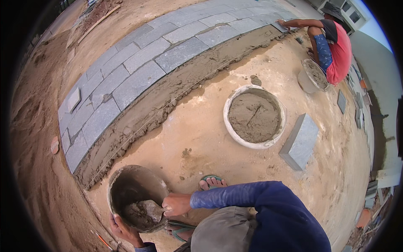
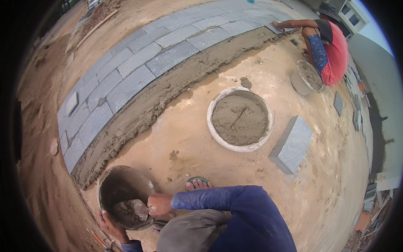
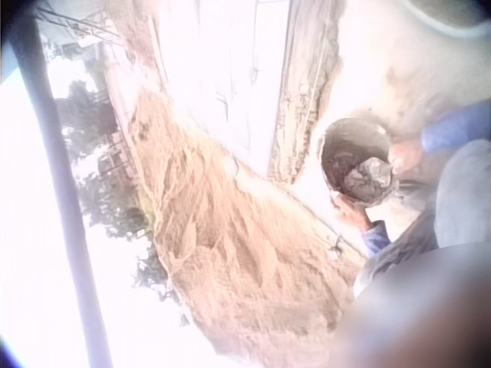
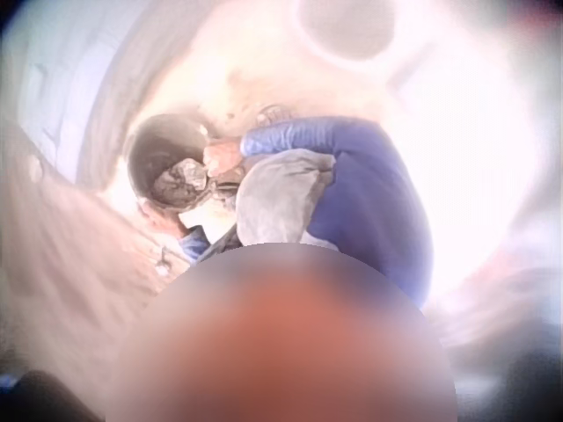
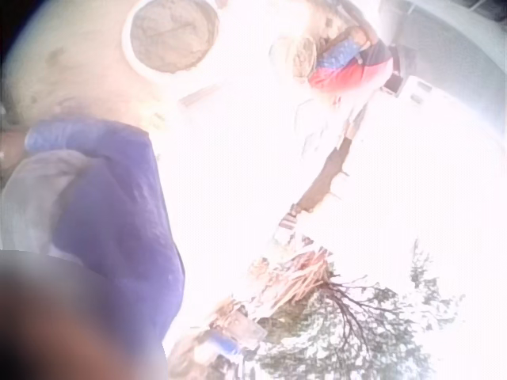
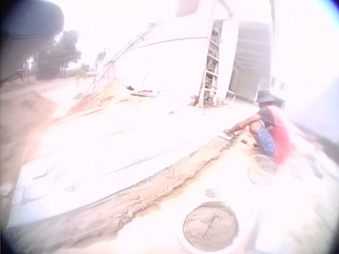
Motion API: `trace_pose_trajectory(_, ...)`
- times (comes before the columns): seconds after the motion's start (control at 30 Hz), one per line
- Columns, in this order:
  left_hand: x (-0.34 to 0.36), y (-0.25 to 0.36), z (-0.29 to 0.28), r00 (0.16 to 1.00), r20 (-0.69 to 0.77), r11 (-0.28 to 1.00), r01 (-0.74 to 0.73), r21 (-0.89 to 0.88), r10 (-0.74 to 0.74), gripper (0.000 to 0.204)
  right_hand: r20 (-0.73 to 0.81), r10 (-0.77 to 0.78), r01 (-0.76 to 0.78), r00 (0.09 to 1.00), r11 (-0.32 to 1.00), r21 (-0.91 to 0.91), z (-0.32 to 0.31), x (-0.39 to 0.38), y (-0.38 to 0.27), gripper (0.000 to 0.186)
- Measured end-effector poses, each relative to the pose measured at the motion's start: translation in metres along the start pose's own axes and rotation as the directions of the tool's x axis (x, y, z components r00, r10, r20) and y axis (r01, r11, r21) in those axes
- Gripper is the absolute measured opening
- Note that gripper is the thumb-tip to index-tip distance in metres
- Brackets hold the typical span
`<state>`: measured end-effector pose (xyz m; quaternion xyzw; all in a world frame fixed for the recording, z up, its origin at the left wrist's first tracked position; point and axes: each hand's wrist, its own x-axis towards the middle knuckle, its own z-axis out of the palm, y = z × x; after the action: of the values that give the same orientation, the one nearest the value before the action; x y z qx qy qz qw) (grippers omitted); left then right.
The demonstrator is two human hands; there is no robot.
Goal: The person scoops cement from a bucket using a trowel and spreads it onto the ground to prepare a bed for paving stones. They repeatedly smooth the cement along a marked line adjacent to already laid grey stones.
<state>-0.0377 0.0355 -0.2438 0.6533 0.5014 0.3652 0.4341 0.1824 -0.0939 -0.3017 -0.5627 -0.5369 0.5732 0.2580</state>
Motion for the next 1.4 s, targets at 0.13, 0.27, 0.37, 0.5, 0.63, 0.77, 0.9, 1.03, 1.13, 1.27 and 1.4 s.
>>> trace_pose_trajectory(0.13,0.006,0.029,0.027,0.99,-0.071,0.977,0.107,-0.184,-0.122,0.046,-0.222,-0.068,0.073,0.973,0.997,0.014,-0.02,-0.029,0.006,0.046)
trace_pose_trajectory(0.27,0.013,0.047,0.067,0.993,0.085,0.959,0.099,-0.265,-0.079,0.048,-0.395,-0.07,0.054,0.916,0.997,-0.052,-0.043,-0.072,0.008,0.045)
trace_pose_trajectory(0.37,0.021,0.046,0.09,0.981,0.193,0.959,0.082,-0.27,-0.029,0.04,-0.29,0.122,-0.109,0.949,0.992,0.061,-0.076,-0.124,-0.008,0.043)
trace_pose_trajectory(0.5,0.028,0.044,0.103,0.965,0.259,0.942,0.108,-0.319,-0.023,0.033,-0.537,0.144,-0.147,0.831,0.988,0.037,-0.093,-0.199,-0.015,0.045)
trace_pose_trajectory(0.63,0.031,0.051,0.105,0.958,0.283,0.921,0.149,-0.36,-0.044,0.03,-0.708,0.257,-0.35,0.658,0.937,0.015,-0.126,-0.279,-0.036,0.04)
trace_pose_trajectory(0.77,0.03,0.048,0.102,0.949,0.31,0.92,0.163,-0.357,-0.047,0.028,-0.907,0.277,-0.56,0.318,0.827,0.056,-0.151,-0.332,-0.058,0.034)
trace_pose_trajectory(0.9,0.022,0.06,0.122,0.938,0.342,0.919,0.177,-0.352,-0.05,0.027,-0.998,-0.019,-0.889,0.059,0.453,-0.061,-0.146,-0.349,-0.01,0.026)
trace_pose_trajectory(1.03,0.023,0.06,0.131,0.931,0.362,0.908,0.185,-0.375,-0.04,0.027,-0.986,-0.166,-0.962,-0.006,0.269,-0.039,-0.147,-0.352,0.014,0.028)
trace_pose_trajectory(1.13,0.026,0.052,0.126,0.939,0.334,0.908,0.204,-0.366,-0.077,0.029,-0.986,-0.159,-0.965,0.043,0.25,-0.082,-0.156,-0.354,0.01,0.03)
trace_pose_trajectory(1.27,0.043,0.046,0.106,0.945,0.312,0.936,0.199,-0.292,-0.104,0.034,-0.964,-0.249,-0.856,0.092,0.475,-0.204,-0.16,-0.314,-0.036,0.03)
trace_pose_trajectory(1.4,0.057,0.051,0.134,0.941,0.334,0.993,0.087,-0.076,-0.057,0.036,-0.856,-0.094,-0.571,0.508,0.707,-0.417,-0.164,-0.261,-0.072,0.027)
